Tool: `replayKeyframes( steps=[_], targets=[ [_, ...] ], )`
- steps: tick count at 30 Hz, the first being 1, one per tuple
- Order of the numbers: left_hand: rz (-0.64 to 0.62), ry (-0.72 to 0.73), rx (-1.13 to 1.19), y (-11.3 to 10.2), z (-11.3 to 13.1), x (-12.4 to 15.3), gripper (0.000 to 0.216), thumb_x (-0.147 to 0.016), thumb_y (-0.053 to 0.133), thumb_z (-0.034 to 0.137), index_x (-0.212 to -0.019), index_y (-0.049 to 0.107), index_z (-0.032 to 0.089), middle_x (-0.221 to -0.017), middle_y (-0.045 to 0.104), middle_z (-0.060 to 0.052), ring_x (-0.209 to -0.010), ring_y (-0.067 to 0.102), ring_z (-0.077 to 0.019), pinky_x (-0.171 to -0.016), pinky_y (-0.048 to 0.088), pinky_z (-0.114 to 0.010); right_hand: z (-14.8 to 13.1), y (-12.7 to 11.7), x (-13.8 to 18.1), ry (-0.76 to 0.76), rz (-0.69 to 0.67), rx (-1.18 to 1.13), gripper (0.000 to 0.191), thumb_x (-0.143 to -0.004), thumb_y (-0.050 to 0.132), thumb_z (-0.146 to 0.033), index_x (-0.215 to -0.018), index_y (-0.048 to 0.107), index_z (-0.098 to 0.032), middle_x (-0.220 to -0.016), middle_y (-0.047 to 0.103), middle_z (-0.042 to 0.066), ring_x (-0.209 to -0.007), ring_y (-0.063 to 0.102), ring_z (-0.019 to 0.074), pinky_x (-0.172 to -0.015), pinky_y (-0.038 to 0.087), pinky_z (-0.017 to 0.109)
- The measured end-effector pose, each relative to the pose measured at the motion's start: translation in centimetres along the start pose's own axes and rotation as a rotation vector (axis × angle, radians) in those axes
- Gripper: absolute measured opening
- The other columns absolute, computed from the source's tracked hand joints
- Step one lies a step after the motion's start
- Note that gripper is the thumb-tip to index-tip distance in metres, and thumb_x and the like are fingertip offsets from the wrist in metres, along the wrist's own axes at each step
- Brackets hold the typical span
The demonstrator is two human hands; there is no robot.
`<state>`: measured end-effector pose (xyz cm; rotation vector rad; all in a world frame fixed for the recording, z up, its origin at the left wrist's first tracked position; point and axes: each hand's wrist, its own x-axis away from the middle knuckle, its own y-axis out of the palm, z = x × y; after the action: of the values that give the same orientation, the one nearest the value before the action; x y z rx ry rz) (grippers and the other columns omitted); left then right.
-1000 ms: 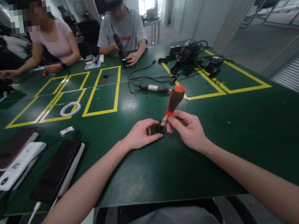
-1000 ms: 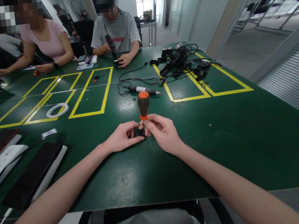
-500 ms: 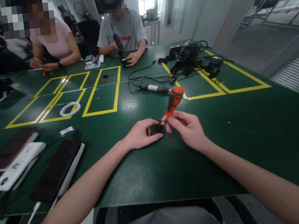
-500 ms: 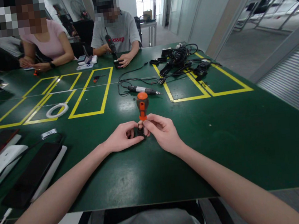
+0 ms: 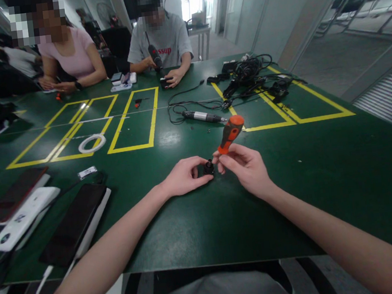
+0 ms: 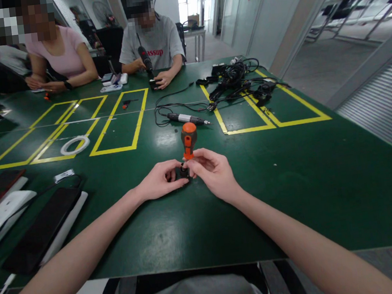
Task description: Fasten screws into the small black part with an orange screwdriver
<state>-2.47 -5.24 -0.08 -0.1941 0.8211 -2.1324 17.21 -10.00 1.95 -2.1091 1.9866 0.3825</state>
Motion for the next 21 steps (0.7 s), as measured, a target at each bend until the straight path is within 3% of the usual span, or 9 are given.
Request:
replayKeyframes(
  steps=[3,6,12,16,21],
  targets=[
    [-0.014,-0.017,0.021,-0.06,0.03,0.00,0.030,-0.086,0.076,0.037,-0.106,0.070,0.015,-0.064,0.056,0.006,-0.055,0.051,-0.0088,-0.057,0.040,-0.021,0.07,-0.01,0.17,0.006,0.023,0.008,0.039,-0.076,0.087,-0.055,-0.086,0.068,-0.022,-0.076,0.072,0.002,-0.059,0.064,0.0151,-0.059,0.059,0.031],
    [-0.027,-0.026,0.032,-0.16,0.06,0.02,0.031,-0.086,0.076,0.037,-0.107,0.071,0.015,-0.060,0.054,0.007,-0.053,0.050,-0.0086,-0.057,0.039,-0.021,-0.03,-0.04,0.18,0.001,0.019,0.041,0.037,-0.078,0.086,-0.054,-0.080,0.070,-0.022,-0.072,0.070,0.002,-0.058,0.063,0.0149,-0.059,0.058,0.031],
    [-0.028,-0.023,0.039,-0.13,-0.08,0.01,0.032,-0.086,0.074,0.039,-0.108,0.071,0.015,-0.064,0.055,0.006,-0.055,0.050,-0.0084,-0.057,0.038,-0.021,-0.17,0.09,-0.05,-0.010,-0.014,0.011,0.043,-0.088,0.072,-0.063,-0.076,0.070,-0.022,-0.069,0.069,0.002,-0.057,0.061,0.0144,-0.056,0.056,0.030],
    [-0.020,-0.022,0.033,-0.06,-0.05,-0.01,0.033,-0.086,0.075,0.039,-0.108,0.070,0.015,-0.063,0.054,0.006,-0.056,0.050,-0.0089,-0.057,0.038,-0.021,-0.04,0.23,0.05,0.004,0.007,-0.021,0.039,-0.083,0.079,-0.059,-0.086,0.068,-0.022,-0.073,0.073,0.002,-0.056,0.062,0.0140,-0.056,0.058,0.029],
    [-0.021,-0.036,0.012,-0.08,0.03,0.00,0.032,-0.086,0.075,0.037,-0.109,0.070,0.015,-0.067,0.057,0.005,-0.057,0.051,-0.0091,-0.058,0.040,-0.021,-0.10,0.10,0.01,-0.014,0.041,0.034,0.036,-0.081,0.083,-0.055,-0.077,0.068,-0.022,-0.074,0.070,0.002,-0.056,0.060,0.0138,-0.055,0.057,0.030]
  ],
)
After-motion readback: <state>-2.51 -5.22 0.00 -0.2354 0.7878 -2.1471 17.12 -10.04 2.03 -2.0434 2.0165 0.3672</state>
